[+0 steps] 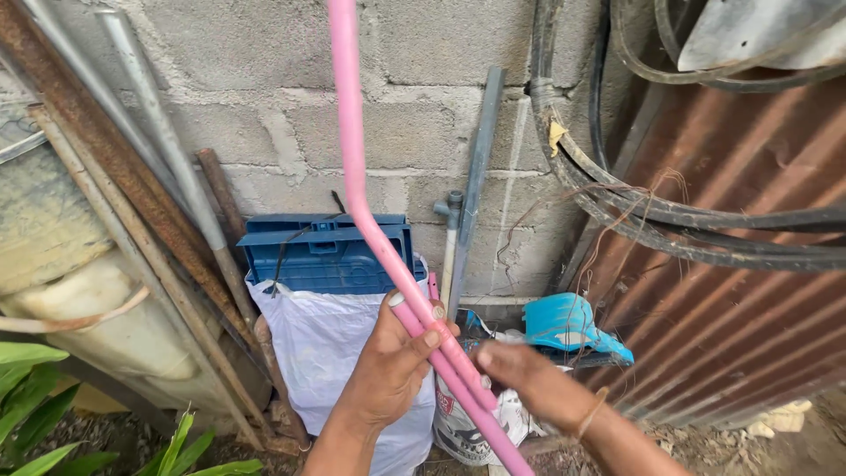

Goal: Assembling and tying together pink plastic pipes using thin wire.

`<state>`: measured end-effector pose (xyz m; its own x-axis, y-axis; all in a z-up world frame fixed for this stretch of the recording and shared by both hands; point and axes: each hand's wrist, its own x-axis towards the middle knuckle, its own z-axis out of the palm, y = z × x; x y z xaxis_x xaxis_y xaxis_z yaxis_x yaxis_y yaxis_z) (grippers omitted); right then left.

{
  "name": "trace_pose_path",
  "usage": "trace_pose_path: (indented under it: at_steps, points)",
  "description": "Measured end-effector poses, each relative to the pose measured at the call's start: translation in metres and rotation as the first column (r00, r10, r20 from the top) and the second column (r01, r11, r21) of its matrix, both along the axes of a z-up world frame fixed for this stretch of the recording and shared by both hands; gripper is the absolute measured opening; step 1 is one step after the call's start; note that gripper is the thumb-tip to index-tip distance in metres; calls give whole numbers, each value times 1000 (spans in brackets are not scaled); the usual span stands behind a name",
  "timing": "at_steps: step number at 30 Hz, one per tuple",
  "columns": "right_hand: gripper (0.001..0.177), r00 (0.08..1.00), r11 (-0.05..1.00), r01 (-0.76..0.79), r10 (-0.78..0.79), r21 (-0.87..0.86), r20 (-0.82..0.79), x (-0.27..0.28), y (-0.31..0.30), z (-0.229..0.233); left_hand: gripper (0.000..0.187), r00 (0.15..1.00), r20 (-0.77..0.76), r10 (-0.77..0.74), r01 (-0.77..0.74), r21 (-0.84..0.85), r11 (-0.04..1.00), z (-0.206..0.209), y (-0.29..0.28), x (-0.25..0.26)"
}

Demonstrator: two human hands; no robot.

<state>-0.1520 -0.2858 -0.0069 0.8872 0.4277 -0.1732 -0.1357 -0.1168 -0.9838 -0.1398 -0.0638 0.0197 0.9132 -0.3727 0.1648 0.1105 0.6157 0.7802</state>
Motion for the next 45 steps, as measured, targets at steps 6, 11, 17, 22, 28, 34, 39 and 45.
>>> trace_pose_path:
  at_steps: [6,11,17,22,28,34,39,45]
  points:
    - [23,966,984,79,-36,-162,255,-20,28,26,48,991,104,88,-105,171,980,5,28,-2]
    - [18,969,965,217,-195,-146,153,-43,58,36,48,986,163,46,-96,310,946,29,46,-8]
    - [21,948,932,295,-258,-212,186,-62,59,45,49,987,162,4,-59,337,940,48,39,-21]
    - [22,958,948,265,-239,-177,155,-81,44,51,47,992,126,4,-39,271,962,58,24,-39]
    - [19,936,947,289,-250,-140,246,-115,29,65,38,983,181,41,-101,335,937,59,-2,-70]
    - [17,877,883,424,-343,-204,338,-149,21,79,40,980,184,76,-134,327,935,64,-32,-98]
    - [19,813,879,412,-236,-240,532,-161,10,101,49,913,372,166,-319,400,860,70,-48,-111]
    - [35,860,844,112,183,-525,477,-152,-15,113,49,864,454,216,-418,412,810,60,-57,-118]
